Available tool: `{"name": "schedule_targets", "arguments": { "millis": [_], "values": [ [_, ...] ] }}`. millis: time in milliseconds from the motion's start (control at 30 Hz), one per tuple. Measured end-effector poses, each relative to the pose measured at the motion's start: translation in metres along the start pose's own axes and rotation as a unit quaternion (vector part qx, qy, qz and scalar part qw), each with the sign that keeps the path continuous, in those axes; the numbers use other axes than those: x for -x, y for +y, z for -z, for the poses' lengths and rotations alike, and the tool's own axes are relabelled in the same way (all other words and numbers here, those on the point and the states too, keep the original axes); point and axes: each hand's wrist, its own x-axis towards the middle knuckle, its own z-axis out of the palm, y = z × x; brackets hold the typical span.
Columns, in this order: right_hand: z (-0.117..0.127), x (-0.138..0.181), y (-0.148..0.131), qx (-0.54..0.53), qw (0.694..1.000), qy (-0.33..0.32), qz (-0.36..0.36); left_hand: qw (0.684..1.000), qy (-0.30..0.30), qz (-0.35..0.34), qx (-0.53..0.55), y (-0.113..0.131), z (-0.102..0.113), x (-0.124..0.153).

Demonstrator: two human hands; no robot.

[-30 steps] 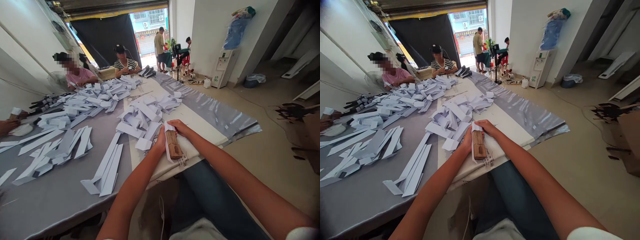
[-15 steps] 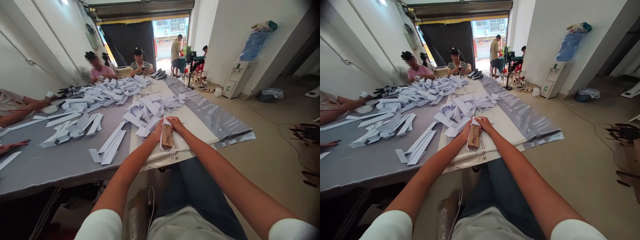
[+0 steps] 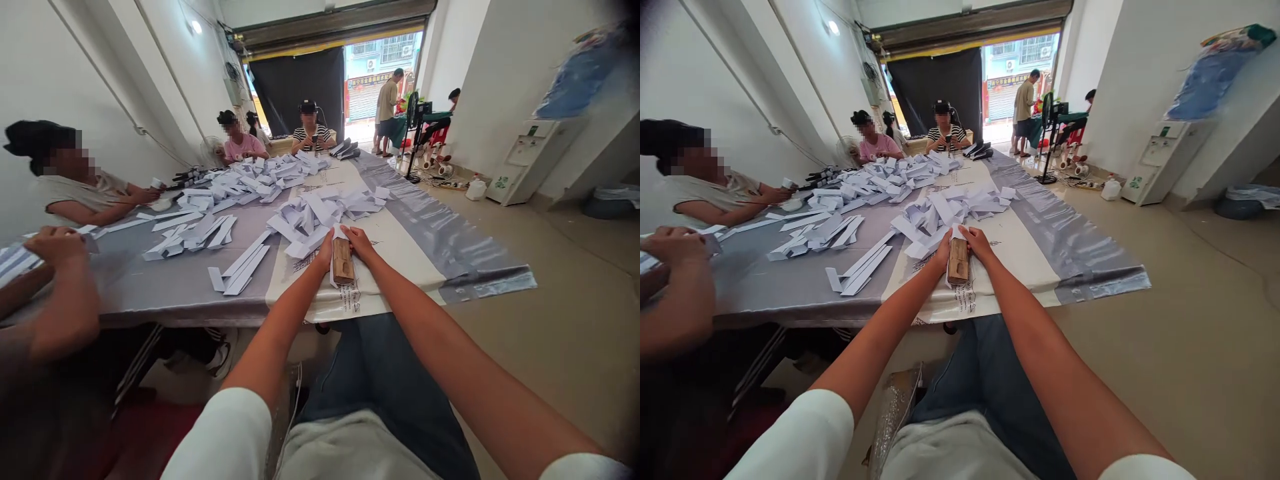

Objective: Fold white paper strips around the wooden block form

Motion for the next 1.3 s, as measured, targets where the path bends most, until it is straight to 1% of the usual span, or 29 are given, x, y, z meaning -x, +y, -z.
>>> {"name": "schedule_targets", "arguments": {
  "millis": [167,300,467,667,833,1000,1167,1300],
  "values": [
    [0.001,0.0,-0.001,0.009,1.0,-0.01,0.012,0.999,0.009,-0.043,-0.003,-0.004,-0.001,0.0],
    [0.001,0.0,-0.002,0.018,0.999,-0.014,0.023,0.998,0.0,-0.058,-0.016,-0.006,0.001,0.001],
    [0.0,-0.001,0.001,0.027,0.999,-0.002,0.034,0.997,-0.015,-0.072,-0.017,-0.007,0.002,-0.003],
    [0.002,-0.001,0.006,0.03,0.999,0.009,0.034,0.997,-0.02,-0.07,0.015,-0.009,0.003,-0.009],
    [0.004,-0.002,0.007,0.026,0.999,0.002,0.024,0.997,-0.021,-0.07,0.039,-0.011,0.003,-0.01],
    [0.006,-0.004,0.008,0.022,1.0,-0.005,0.019,0.994,-0.048,-0.099,0.022,-0.013,0.003,-0.011],
    [0.007,-0.007,0.012,0.021,1.0,-0.006,0.018,0.994,-0.061,-0.092,0.0,-0.013,0.003,-0.008],
    [0.007,-0.008,0.013,0.017,1.0,-0.007,0.017,0.993,-0.061,-0.104,0.003,-0.013,0.002,-0.008]
  ]
}}
